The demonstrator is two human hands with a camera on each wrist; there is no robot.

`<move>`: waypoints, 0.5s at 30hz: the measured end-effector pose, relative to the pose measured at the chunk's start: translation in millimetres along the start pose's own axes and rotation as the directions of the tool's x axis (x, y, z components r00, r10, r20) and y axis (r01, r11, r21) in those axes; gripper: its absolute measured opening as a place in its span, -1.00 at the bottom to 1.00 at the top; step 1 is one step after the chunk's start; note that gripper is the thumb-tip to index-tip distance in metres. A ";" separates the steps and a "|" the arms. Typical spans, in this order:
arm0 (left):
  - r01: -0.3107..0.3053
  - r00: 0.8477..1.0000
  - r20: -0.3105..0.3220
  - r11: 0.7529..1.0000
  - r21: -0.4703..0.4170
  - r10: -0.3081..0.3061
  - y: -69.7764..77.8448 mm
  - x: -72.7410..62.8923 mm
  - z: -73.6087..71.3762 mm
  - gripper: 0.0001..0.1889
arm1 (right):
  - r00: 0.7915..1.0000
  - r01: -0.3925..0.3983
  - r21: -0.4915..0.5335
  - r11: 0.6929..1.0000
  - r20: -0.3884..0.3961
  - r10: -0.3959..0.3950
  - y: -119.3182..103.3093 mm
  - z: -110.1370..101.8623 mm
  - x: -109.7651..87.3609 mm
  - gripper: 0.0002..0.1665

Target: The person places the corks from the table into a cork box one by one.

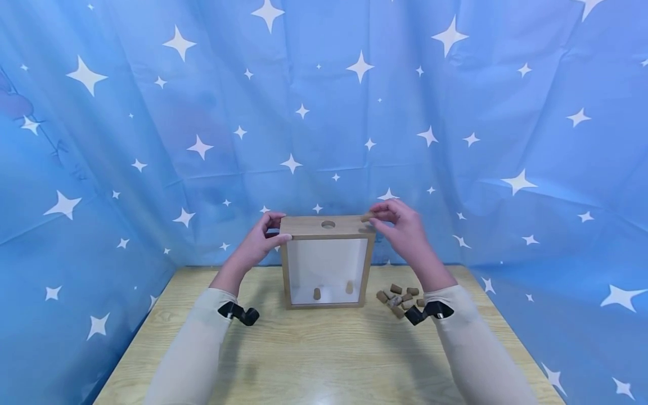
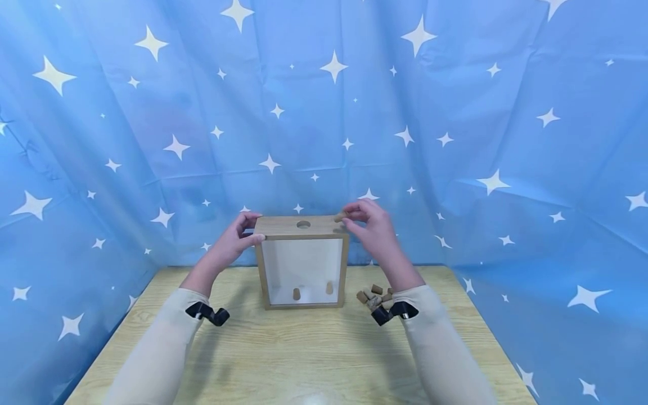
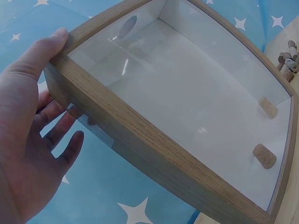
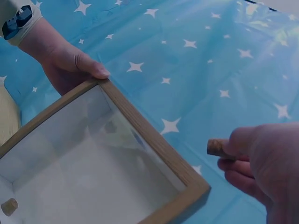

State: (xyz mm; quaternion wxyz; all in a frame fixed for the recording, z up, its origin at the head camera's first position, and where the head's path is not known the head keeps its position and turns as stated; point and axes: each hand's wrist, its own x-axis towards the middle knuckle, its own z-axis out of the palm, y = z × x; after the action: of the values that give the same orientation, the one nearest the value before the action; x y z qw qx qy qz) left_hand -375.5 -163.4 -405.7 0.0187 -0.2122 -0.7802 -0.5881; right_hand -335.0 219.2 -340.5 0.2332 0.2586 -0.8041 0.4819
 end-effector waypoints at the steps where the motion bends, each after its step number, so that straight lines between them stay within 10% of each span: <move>1: 0.001 1.000 0.000 1.000 0.003 -0.001 0.3 -0.1 -0.3 -0.27 | 1.000 0.003 -0.003 1.000 0.007 -0.003 -1.2 2.0 1.9 -0.74; 15: 0.002 1.000 0.005 1.000 -0.002 -0.002 0.5 -0.8 -1.1 -0.27 | 0.993 0.016 -0.151 0.988 0.116 0.002 -15.5 27.7 24.4 -0.76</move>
State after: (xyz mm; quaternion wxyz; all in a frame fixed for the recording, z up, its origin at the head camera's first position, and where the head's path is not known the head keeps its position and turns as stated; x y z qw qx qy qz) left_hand -374.9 -164.5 -405.2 0.0159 -0.2129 -0.7798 -0.5885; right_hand -347.0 183.5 -326.9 0.2070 0.2702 -0.8497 0.4026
